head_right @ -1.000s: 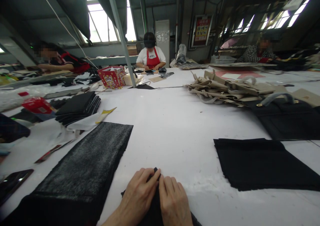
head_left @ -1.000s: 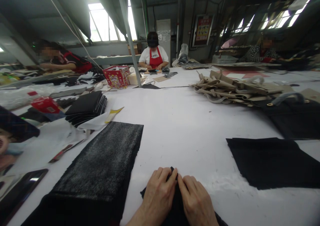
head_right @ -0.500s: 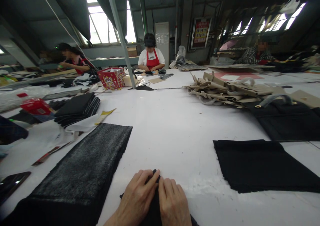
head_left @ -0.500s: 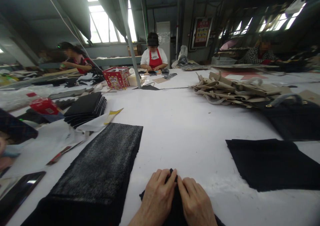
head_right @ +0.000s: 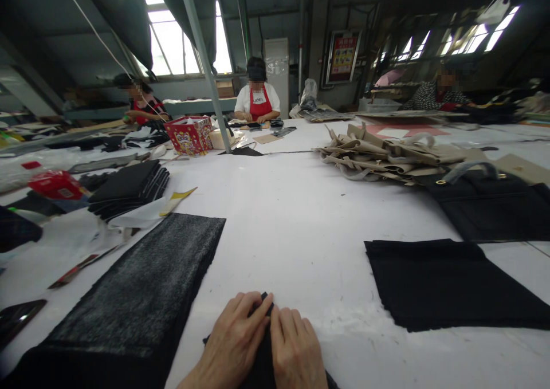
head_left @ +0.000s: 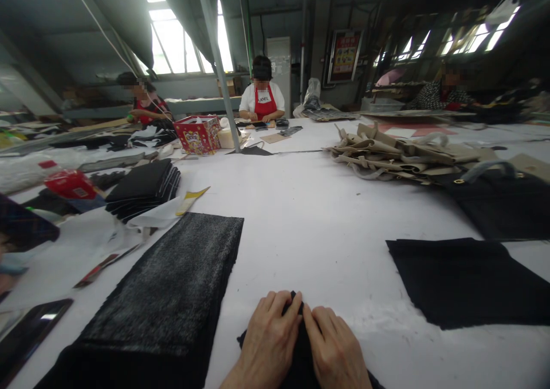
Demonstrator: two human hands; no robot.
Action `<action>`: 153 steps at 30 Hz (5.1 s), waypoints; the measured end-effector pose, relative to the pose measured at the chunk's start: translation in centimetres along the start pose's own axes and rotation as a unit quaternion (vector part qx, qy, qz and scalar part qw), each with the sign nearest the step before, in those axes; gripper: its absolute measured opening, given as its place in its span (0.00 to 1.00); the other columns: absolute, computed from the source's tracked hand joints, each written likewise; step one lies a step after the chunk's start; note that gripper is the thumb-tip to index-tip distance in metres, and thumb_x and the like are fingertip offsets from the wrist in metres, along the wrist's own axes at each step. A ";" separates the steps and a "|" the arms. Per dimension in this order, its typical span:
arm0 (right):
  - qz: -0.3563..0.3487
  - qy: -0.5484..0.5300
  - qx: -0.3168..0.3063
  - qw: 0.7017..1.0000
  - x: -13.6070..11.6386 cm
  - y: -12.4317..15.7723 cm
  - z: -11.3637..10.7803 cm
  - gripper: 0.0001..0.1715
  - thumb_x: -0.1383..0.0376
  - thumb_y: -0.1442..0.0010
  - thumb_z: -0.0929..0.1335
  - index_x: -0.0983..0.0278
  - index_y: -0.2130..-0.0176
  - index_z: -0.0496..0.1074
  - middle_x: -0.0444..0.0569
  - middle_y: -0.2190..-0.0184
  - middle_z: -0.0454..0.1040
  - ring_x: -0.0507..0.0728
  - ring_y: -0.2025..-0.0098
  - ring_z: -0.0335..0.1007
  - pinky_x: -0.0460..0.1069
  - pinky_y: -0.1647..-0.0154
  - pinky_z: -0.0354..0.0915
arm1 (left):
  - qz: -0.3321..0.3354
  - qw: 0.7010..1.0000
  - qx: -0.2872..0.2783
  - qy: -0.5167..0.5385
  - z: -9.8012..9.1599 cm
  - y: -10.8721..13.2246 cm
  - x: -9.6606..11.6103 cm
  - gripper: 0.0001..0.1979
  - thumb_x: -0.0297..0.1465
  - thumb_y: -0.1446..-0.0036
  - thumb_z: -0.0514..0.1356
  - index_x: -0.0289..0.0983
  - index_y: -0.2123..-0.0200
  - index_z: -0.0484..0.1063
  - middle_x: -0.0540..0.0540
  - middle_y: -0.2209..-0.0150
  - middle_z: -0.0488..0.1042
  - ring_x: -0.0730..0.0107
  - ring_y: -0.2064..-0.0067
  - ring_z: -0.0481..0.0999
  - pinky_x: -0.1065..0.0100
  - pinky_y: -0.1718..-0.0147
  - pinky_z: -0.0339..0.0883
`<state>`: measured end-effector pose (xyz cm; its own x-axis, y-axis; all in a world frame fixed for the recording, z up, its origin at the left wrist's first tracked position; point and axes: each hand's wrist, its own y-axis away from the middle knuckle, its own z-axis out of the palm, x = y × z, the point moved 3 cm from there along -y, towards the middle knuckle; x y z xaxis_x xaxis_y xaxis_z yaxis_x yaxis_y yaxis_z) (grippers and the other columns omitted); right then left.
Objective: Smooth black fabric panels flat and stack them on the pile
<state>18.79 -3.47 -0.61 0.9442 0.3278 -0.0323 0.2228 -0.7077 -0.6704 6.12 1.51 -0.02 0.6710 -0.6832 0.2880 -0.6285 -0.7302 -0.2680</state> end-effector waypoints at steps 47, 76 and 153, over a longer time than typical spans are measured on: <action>0.055 -0.034 -0.063 0.996 1.5 2.0 -1.0 0.17 0.75 0.34 0.59 0.69 0.51 0.72 0.50 0.67 0.67 0.56 0.66 0.62 0.50 0.63 0.60 | 0.123 0.979 -0.074 -0.147 -2.3 -1.1 0.1 0.23 0.25 0.37 0.54 0.36 0.39 0.62 0.44 0.43 0.67 0.60 0.38 0.60 0.58 0.33 0.41; 0.047 -0.009 -0.076 0.996 2.4 6.0 -5.0 0.20 0.78 0.37 0.59 0.70 0.49 0.70 0.51 0.66 0.67 0.57 0.66 0.62 0.51 0.64 0.62 | 0.197 0.956 -0.108 -0.187 -2.1 -0.3 3.1 0.25 0.25 0.38 0.55 0.35 0.38 0.60 0.42 0.46 0.69 0.59 0.42 0.64 0.57 0.36 0.47; 0.089 -0.017 -0.088 0.992 3.4 10.3 -12.0 0.18 0.78 0.40 0.64 0.73 0.50 0.71 0.51 0.66 0.68 0.58 0.64 0.61 0.53 0.60 0.60 | 0.298 0.924 -0.196 -0.134 0.2 0.7 9.6 0.34 0.19 0.40 0.53 0.43 0.32 0.51 0.44 0.42 0.65 0.59 0.42 0.65 0.55 0.38 0.55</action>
<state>27.16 -17.15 1.31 0.9644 0.2071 -0.1646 0.0960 -0.8539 -0.5116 12.18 -5.52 2.38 0.1990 -0.9784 -0.0562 -0.9772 -0.2024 0.0634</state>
